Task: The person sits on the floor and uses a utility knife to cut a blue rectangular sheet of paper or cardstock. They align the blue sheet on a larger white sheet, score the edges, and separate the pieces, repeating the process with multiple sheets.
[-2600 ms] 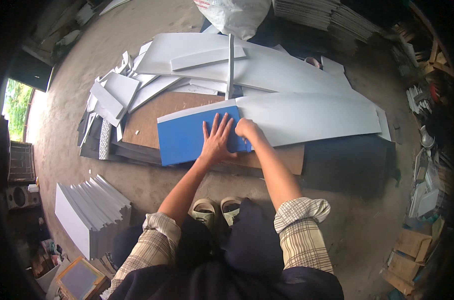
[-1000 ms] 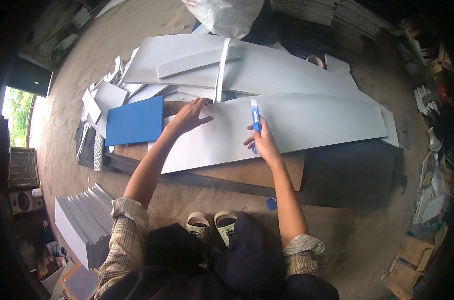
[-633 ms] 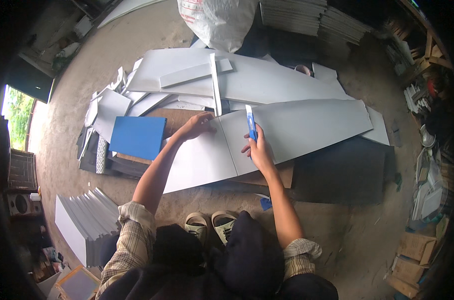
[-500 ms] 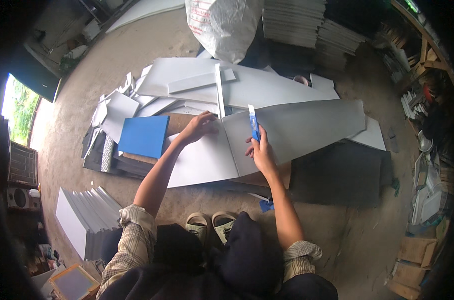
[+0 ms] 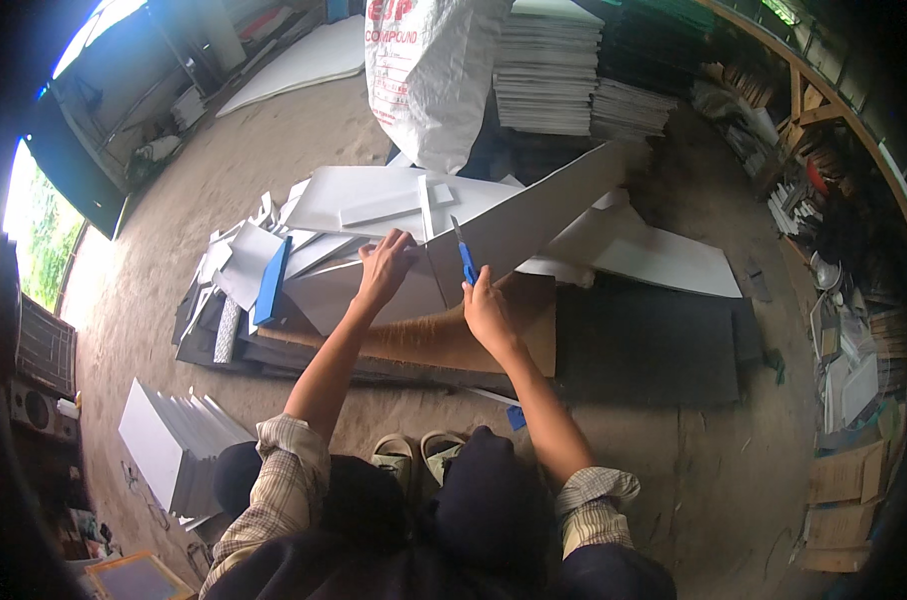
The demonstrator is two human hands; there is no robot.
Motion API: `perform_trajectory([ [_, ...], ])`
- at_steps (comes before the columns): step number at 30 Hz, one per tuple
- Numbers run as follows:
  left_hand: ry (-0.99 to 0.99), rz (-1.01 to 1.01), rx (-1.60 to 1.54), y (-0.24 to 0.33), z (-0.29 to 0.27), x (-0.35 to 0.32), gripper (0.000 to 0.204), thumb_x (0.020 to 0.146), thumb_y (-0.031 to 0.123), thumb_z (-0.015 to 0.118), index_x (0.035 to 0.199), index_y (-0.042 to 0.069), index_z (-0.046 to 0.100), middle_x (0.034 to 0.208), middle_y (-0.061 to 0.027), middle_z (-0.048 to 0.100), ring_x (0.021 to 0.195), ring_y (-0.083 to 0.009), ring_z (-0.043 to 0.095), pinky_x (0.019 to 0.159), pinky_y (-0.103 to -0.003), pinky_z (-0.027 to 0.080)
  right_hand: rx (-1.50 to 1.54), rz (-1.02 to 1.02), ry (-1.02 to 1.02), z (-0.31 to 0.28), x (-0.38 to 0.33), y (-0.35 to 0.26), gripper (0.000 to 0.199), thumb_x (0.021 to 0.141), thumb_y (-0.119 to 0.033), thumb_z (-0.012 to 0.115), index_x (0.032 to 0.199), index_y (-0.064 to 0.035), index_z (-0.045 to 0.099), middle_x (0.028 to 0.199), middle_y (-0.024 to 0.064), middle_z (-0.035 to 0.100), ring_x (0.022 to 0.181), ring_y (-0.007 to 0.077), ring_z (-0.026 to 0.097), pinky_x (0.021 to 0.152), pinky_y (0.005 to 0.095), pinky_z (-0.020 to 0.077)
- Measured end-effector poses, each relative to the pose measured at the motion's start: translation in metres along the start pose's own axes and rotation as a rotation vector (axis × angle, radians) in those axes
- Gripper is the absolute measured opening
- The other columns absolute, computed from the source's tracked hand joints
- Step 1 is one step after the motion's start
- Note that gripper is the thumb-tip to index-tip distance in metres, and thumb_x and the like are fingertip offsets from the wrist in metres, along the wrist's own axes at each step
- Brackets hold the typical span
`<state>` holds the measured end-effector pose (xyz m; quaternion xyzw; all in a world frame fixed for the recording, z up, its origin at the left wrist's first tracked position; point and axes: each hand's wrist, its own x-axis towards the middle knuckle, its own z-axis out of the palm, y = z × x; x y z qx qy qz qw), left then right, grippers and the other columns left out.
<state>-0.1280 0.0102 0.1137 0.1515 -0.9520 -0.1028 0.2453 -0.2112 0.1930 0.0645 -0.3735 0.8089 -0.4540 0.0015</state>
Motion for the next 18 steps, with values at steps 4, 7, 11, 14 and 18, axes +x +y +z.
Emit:
perform_trajectory([
  [4,0.06,0.038,-0.022,-0.004,0.003,-0.023,0.018,0.08,0.021,0.058,0.095,0.013,0.053,0.091,-0.0018,0.057,0.089,-0.019,0.057,0.087,-0.05,0.027,0.001,0.011,-0.108,0.002,-0.009,-0.038,0.028,0.092,-0.019,0.044,0.102,0.0068,0.041,0.067,0.023,0.058,0.057,0.0351,0.059,0.049,0.0419,0.0469],
  [7,0.079,0.046,0.002,0.007,0.005,-0.028,0.019,0.079,0.02,0.059,0.096,0.015,0.052,0.086,0.001,0.059,0.085,-0.0163,0.057,0.088,-0.048,0.026,-0.132,-0.007,-0.101,-0.001,-0.015,-0.049,0.027,0.092,-0.022,0.041,0.095,0.0043,0.044,0.068,0.0265,0.058,0.067,0.0422,0.059,0.054,0.0464,0.0482],
  [11,0.135,0.068,0.059,0.011,0.006,-0.035,0.016,0.08,0.021,0.058,0.095,0.018,0.052,0.079,0.0039,0.058,0.08,-0.0139,0.057,0.087,-0.046,0.026,-0.19,0.081,-0.151,-0.003,-0.025,-0.063,0.027,0.093,-0.022,0.039,0.091,0.0042,0.044,0.066,0.0266,0.058,0.066,0.0418,0.059,0.053,0.047,0.0486],
  [14,0.116,0.044,0.068,0.014,0.005,-0.034,0.015,0.082,0.022,0.057,0.095,0.017,0.053,0.079,0.0028,0.058,0.08,-0.0148,0.057,0.087,-0.047,0.026,-0.194,0.106,-0.157,-0.006,-0.031,-0.07,0.028,0.093,-0.022,0.038,0.089,0.0048,0.044,0.065,0.0274,0.057,0.066,0.0419,0.059,0.053,0.0471,0.0488],
  [18,0.105,0.015,0.048,0.02,0.005,-0.033,0.016,0.083,0.023,0.054,0.097,0.015,0.054,0.081,0.0009,0.058,0.083,-0.0161,0.058,0.087,-0.05,0.025,-0.219,0.105,-0.158,-0.007,-0.032,-0.067,0.029,0.094,-0.023,0.036,0.087,0.0049,0.044,0.065,0.0285,0.057,0.066,0.0426,0.059,0.053,0.0463,0.0492],
])
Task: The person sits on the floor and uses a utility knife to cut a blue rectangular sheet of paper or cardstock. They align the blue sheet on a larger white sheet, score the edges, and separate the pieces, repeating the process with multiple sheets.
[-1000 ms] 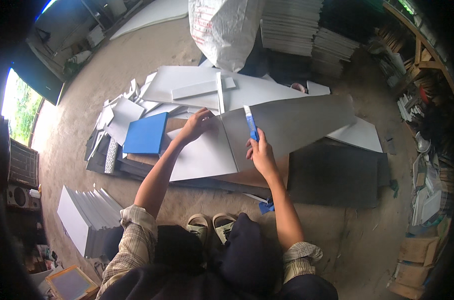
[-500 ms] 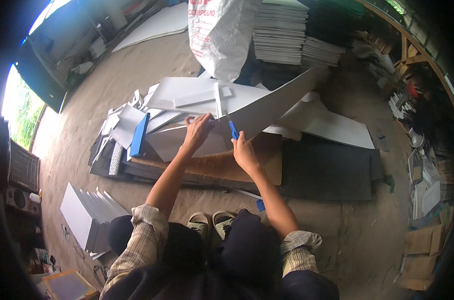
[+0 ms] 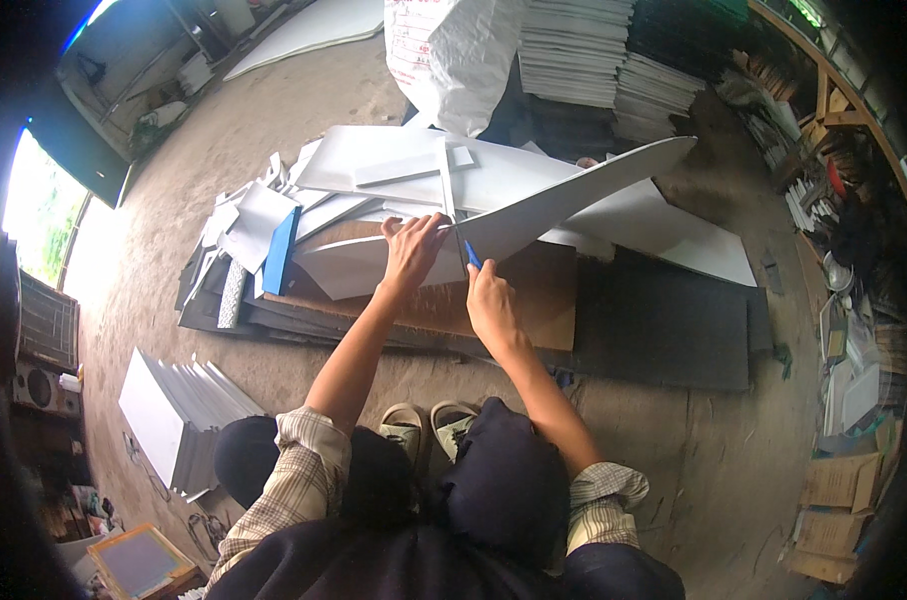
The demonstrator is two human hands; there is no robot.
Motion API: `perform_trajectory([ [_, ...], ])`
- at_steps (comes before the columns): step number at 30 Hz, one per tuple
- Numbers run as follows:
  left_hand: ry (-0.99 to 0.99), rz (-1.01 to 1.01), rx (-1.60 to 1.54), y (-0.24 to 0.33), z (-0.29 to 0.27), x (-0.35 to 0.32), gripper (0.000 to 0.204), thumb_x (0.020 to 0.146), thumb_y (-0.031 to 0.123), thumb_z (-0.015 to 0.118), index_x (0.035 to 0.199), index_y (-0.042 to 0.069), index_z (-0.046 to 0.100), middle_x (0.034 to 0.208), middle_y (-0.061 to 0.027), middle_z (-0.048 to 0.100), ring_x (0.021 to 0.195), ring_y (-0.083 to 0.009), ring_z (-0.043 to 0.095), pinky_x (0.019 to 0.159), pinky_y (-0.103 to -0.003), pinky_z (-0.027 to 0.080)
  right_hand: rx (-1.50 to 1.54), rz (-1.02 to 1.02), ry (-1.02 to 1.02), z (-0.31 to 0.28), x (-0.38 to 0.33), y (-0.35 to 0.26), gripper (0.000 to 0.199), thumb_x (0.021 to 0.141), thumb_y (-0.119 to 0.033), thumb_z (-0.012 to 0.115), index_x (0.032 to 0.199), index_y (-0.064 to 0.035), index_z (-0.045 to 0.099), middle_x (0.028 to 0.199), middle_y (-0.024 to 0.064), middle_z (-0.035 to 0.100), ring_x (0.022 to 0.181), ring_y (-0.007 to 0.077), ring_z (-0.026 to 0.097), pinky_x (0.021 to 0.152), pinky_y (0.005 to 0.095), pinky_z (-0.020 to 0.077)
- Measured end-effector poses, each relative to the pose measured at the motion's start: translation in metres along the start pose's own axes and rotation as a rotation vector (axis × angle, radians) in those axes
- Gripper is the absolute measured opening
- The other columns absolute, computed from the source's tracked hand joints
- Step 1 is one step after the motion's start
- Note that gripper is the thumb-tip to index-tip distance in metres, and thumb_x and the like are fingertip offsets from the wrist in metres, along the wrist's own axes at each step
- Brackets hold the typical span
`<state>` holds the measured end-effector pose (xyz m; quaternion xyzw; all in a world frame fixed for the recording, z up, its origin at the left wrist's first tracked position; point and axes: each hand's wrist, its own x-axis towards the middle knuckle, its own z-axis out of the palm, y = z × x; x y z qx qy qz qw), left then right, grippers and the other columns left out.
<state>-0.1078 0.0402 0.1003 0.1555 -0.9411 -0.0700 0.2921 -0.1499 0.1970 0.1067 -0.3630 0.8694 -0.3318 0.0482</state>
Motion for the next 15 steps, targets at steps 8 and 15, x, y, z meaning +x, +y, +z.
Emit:
perform_trajectory([
  [8,0.056,0.019,0.018,-0.004,0.005,-0.004,0.014,0.082,0.022,0.056,0.095,0.018,0.052,0.079,0.0018,0.055,0.08,-0.0151,0.057,0.083,-0.049,0.027,-0.013,0.126,-0.075,0.006,0.002,-0.015,0.032,0.094,-0.026,0.034,0.088,0.0036,0.045,0.069,0.0303,0.057,0.071,0.0457,0.058,0.059,0.05,0.0484],
  [15,0.026,-0.017,-0.006,0.007,0.003,-0.008,0.017,0.08,0.02,0.058,0.094,0.013,0.052,0.083,-0.001,0.056,0.084,-0.017,0.057,0.079,-0.045,0.026,-0.02,0.151,-0.057,0.02,0.014,-0.011,0.032,0.094,-0.026,0.034,0.089,0.0039,0.044,0.07,0.0301,0.057,0.071,0.0468,0.057,0.06,0.0515,0.0483],
])
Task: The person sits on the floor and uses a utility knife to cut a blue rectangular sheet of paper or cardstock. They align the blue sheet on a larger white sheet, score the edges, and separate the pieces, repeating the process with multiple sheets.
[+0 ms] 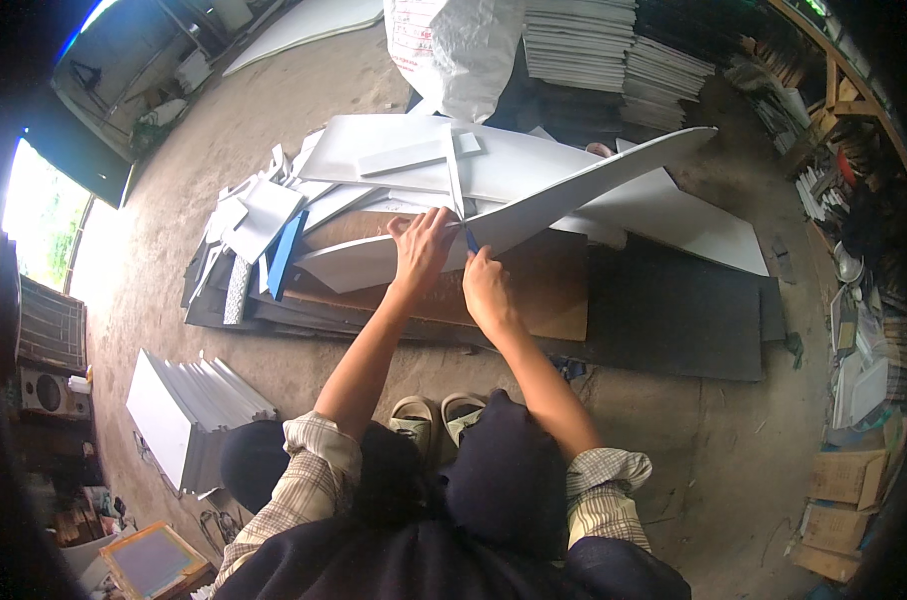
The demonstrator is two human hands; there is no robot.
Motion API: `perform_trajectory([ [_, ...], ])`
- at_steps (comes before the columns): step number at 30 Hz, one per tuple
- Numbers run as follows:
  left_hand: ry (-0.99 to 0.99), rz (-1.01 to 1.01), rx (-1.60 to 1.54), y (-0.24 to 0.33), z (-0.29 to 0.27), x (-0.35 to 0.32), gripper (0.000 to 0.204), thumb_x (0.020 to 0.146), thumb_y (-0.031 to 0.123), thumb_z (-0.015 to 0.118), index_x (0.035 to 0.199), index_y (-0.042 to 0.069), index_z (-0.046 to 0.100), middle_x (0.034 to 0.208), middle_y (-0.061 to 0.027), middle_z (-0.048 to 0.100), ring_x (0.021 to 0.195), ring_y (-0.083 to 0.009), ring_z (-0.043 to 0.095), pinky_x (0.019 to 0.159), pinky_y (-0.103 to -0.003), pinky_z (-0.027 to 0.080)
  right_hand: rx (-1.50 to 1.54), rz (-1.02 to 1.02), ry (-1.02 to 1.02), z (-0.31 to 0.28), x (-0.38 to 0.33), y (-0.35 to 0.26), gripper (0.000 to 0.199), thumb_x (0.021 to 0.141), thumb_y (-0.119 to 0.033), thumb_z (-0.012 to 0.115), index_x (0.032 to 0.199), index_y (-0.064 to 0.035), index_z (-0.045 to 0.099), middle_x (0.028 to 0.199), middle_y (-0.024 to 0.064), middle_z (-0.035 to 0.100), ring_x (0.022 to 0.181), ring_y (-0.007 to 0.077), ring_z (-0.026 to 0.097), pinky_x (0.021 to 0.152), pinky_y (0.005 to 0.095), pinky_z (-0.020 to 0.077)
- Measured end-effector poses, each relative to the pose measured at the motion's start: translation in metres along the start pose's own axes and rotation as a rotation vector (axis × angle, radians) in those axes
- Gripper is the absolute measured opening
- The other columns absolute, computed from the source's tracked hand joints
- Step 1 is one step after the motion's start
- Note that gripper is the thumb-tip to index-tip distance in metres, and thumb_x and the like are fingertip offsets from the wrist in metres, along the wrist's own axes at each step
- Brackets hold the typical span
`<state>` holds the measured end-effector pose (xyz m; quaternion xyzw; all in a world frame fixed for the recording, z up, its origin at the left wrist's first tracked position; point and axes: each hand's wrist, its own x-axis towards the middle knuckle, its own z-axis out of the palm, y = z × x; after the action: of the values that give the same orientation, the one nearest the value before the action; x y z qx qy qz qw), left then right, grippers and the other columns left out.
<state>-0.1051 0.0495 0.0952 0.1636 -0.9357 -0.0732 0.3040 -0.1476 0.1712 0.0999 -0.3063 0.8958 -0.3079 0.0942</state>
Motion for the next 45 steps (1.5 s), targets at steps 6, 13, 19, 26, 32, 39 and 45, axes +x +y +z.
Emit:
perform_trajectory([
  [6,-0.061,-0.029,0.026,-0.008,0.005,0.0,0.018,0.08,0.021,0.059,0.093,0.01,0.051,0.082,-0.0026,0.057,0.085,-0.0177,0.056,0.083,-0.046,0.026,-0.095,-0.034,-0.018,-0.002,-0.016,0.001,0.029,0.094,-0.023,0.035,0.087,0.0044,0.044,0.067,0.0256,0.059,0.067,0.0404,0.061,0.055,0.0446,0.0518],
  [13,-0.034,-0.013,0.008,-0.015,0.012,0.001,0.016,0.077,0.007,0.055,0.092,0.009,0.053,0.082,-0.0016,0.057,0.083,-0.0174,0.056,0.083,-0.045,0.026,-0.083,0.006,-0.011,0.005,-0.003,-0.003,0.029,0.093,-0.024,0.036,0.088,0.0041,0.043,0.066,0.0282,0.057,0.067,0.0441,0.059,0.055,0.0486,0.0507],
  [19,-0.051,-0.043,0.023,-0.013,0.011,0.005,0.016,0.076,0.007,0.056,0.091,0.01,0.054,0.081,-0.0015,0.057,0.083,-0.0178,0.056,0.08,-0.044,0.027,-0.107,0.002,-0.013,0.01,0.011,-0.002,0.029,0.093,-0.023,0.036,0.089,0.0046,0.043,0.066,0.028,0.058,0.068,0.0431,0.06,0.055,0.0478,0.0513],
  [26,-0.051,-0.058,0.073,-0.016,0.014,0.008,0.015,0.075,0.011,0.059,0.089,0.01,0.053,0.08,-0.0016,0.057,0.081,-0.0183,0.056,0.076,-0.043,0.028,-0.153,-0.015,-0.036,0.002,-0.004,-0.002,0.027,0.093,-0.023,0.038,0.086,0.0022,0.044,0.066,0.0239,0.06,0.065,0.0387,0.062,0.052,0.0431,0.0524],
  [32,-0.073,-0.053,0.009,-0.018,0.009,0.007,0.014,0.076,0.012,0.059,0.088,0.01,0.054,0.08,-0.0022,0.057,0.082,-0.0184,0.055,0.077,-0.043,0.027,-0.075,-0.014,-0.045,0.015,0.007,0.001,0.028,0.092,-0.023,0.038,0.088,0.0043,0.044,0.069,0.0294,0.058,0.07,0.0446,0.059,0.056,0.0485,0.0507],
  [39,-0.048,-0.067,-0.001,-0.012,0.011,0.006,0.014,0.078,0.018,0.058,0.091,0.011,0.055,0.081,-0.002,0.059,0.084,-0.0185,0.056,0.077,-0.043,0.026,0.049,0.12,-0.122,0.045,0.019,0.027,0.034,0.091,-0.028,0.039,0.095,0.0045,0.05,0.084,0.0318,0.058,0.083,0.0464,0.057,0.073,0.052,0.0474],
  [45,-0.077,-0.091,0.058,-0.02,0.008,0.006,0.012,0.078,0.017,0.058,0.088,0.012,0.054,0.08,-0.0001,0.057,0.082,-0.0172,0.056,0.076,-0.043,0.028,-0.23,0.017,-0.087,0.072,0.01,0.04,0.032,0.092,-0.024,0.041,0.081,0.0023,0.056,0.068,0.0172,0.062,0.071,0.0372,0.063,0.06,0.0446,0.0512],
])
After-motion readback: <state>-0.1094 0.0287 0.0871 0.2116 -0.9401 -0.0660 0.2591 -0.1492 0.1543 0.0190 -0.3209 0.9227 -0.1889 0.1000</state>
